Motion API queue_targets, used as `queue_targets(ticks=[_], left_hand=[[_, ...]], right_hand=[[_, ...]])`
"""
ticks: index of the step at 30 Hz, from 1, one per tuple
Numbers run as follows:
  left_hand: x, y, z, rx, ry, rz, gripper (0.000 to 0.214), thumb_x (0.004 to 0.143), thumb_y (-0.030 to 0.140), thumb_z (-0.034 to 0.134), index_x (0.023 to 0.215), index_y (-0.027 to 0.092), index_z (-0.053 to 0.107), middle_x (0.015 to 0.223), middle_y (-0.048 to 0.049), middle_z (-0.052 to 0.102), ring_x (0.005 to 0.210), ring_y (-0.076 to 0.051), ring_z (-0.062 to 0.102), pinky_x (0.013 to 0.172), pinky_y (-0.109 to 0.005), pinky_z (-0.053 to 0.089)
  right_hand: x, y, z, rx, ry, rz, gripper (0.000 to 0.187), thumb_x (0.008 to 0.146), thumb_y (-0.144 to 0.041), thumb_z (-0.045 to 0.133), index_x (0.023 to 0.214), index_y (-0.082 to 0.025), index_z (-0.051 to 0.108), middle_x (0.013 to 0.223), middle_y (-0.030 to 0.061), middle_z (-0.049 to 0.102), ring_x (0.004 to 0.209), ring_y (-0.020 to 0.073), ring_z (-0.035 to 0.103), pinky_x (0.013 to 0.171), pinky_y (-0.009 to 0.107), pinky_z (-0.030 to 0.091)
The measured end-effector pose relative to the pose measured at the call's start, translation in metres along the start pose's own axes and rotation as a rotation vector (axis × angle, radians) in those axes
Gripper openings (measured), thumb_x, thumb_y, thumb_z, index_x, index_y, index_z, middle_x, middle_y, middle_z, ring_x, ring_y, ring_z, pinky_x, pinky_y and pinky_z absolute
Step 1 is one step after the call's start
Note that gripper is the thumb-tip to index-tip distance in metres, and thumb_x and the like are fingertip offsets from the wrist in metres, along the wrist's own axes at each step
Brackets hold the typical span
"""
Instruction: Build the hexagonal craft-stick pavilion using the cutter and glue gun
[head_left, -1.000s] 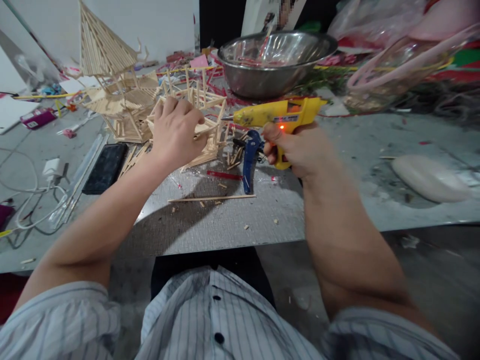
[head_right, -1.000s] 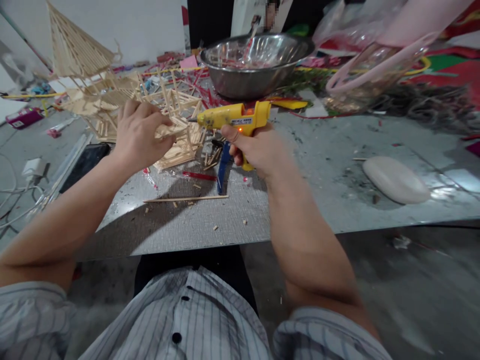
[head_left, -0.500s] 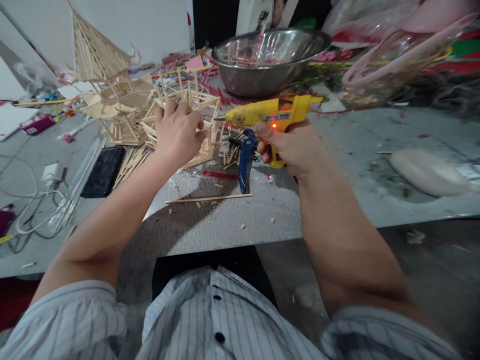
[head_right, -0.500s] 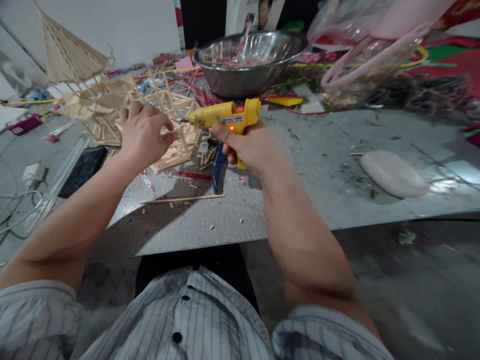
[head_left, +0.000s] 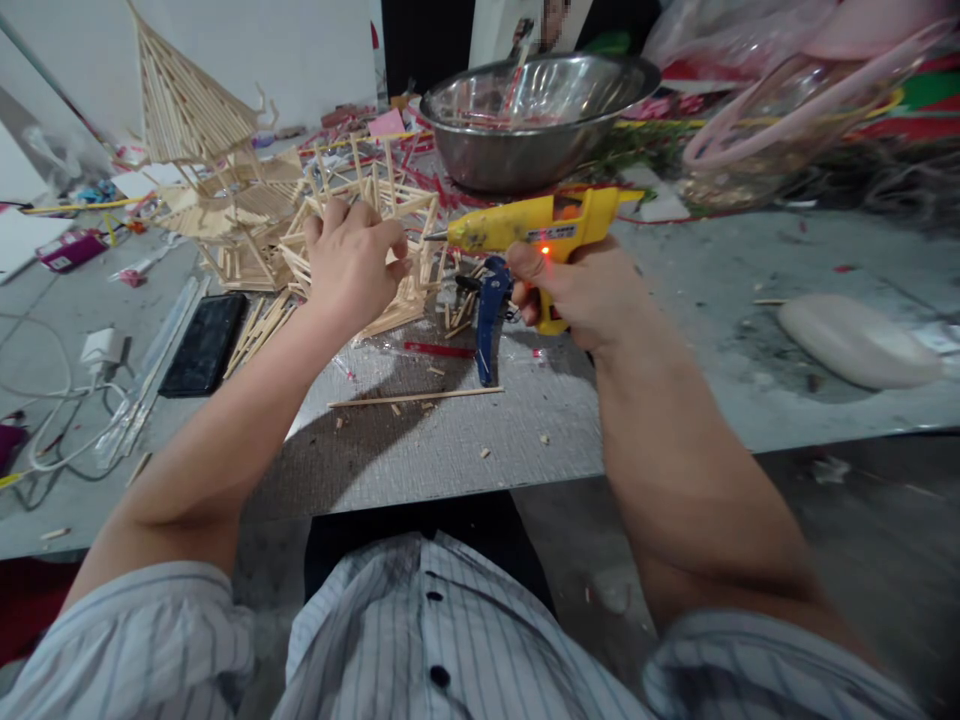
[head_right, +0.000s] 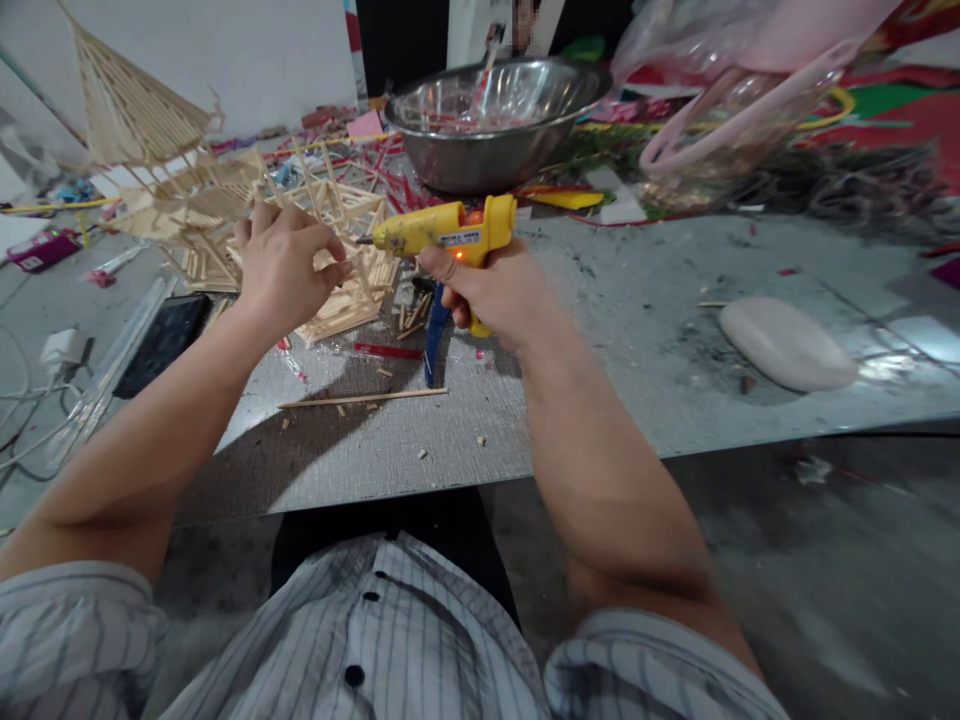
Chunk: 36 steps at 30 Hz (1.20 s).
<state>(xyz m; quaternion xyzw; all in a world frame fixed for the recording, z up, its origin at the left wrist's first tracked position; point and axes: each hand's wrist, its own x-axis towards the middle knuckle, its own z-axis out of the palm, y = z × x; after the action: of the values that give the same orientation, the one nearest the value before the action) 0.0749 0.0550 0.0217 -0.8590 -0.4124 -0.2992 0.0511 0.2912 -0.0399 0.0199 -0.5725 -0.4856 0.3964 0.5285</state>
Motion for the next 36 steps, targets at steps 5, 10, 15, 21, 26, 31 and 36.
queue_targets(ticks=[5,10,15,21,26,31,36], left_hand=[[0.001,0.005,-0.003,0.069,-0.050,-0.065,0.021,0.074,0.024,0.082,0.082,0.014,0.066,0.097,-0.0083,0.058,0.118,-0.034,0.043,0.107,-0.066,0.019],[0.002,0.005,-0.002,0.059,-0.003,-0.035,0.021,0.074,0.029,0.082,0.079,0.017,0.066,0.096,-0.0092,0.059,0.114,-0.033,0.044,0.106,-0.064,0.022],[0.001,0.005,-0.003,0.035,0.017,-0.067,0.024,0.072,0.033,0.083,0.075,0.019,0.064,0.092,-0.0093,0.060,0.112,-0.033,0.044,0.106,-0.062,0.024],[-0.001,0.003,-0.007,-0.077,0.053,-0.016,0.027,0.076,0.045,0.078,0.077,0.022,0.063,0.091,-0.0080,0.060,0.111,-0.030,0.048,0.104,-0.053,0.035],[-0.002,0.010,-0.031,-0.129,0.112,0.003,0.031,0.087,0.051,0.064,0.082,0.020,0.064,0.088,-0.0063,0.062,0.098,-0.024,0.055,0.095,-0.044,0.042],[-0.015,0.009,-0.062,-0.249,0.326,0.037,0.039,0.093,0.055,0.053,0.089,0.018,0.064,0.080,-0.0033,0.060,0.077,-0.015,0.055,0.073,-0.031,0.043],[-0.046,0.002,-0.077,-0.267,0.453,-0.031,0.047,0.093,0.059,0.051,0.067,0.020,0.051,0.064,0.0003,0.046,0.064,-0.013,0.050,0.063,-0.029,0.036]], right_hand=[[0.002,0.004,-0.001,0.013,-0.017,-0.029,0.032,0.082,-0.040,0.072,0.064,-0.019,0.055,0.048,-0.0059,0.050,0.033,0.0056,0.043,0.035,0.019,0.033],[0.000,0.002,-0.002,0.027,-0.026,-0.014,0.029,0.081,-0.035,0.073,0.065,-0.019,0.055,0.047,-0.0058,0.053,0.032,0.0071,0.044,0.033,0.020,0.033],[-0.001,-0.003,-0.001,0.016,-0.023,0.024,0.027,0.085,-0.027,0.070,0.066,-0.017,0.053,0.046,-0.0066,0.052,0.032,0.0061,0.044,0.032,0.019,0.033],[-0.003,-0.004,-0.002,0.010,-0.023,0.007,0.029,0.085,-0.027,0.069,0.064,-0.017,0.052,0.046,-0.0063,0.052,0.032,0.0060,0.044,0.032,0.019,0.032],[-0.003,-0.006,-0.001,0.002,-0.007,0.032,0.029,0.085,-0.029,0.069,0.064,-0.018,0.053,0.045,-0.0074,0.051,0.031,0.0051,0.043,0.033,0.018,0.033],[-0.003,-0.009,0.001,0.047,0.015,0.053,0.029,0.086,-0.025,0.069,0.064,-0.017,0.052,0.043,-0.0082,0.051,0.030,0.0042,0.042,0.031,0.016,0.033],[-0.003,-0.005,0.001,0.089,0.019,0.030,0.027,0.081,-0.030,0.075,0.066,-0.017,0.056,0.043,-0.0078,0.051,0.030,0.0044,0.042,0.031,0.016,0.034]])
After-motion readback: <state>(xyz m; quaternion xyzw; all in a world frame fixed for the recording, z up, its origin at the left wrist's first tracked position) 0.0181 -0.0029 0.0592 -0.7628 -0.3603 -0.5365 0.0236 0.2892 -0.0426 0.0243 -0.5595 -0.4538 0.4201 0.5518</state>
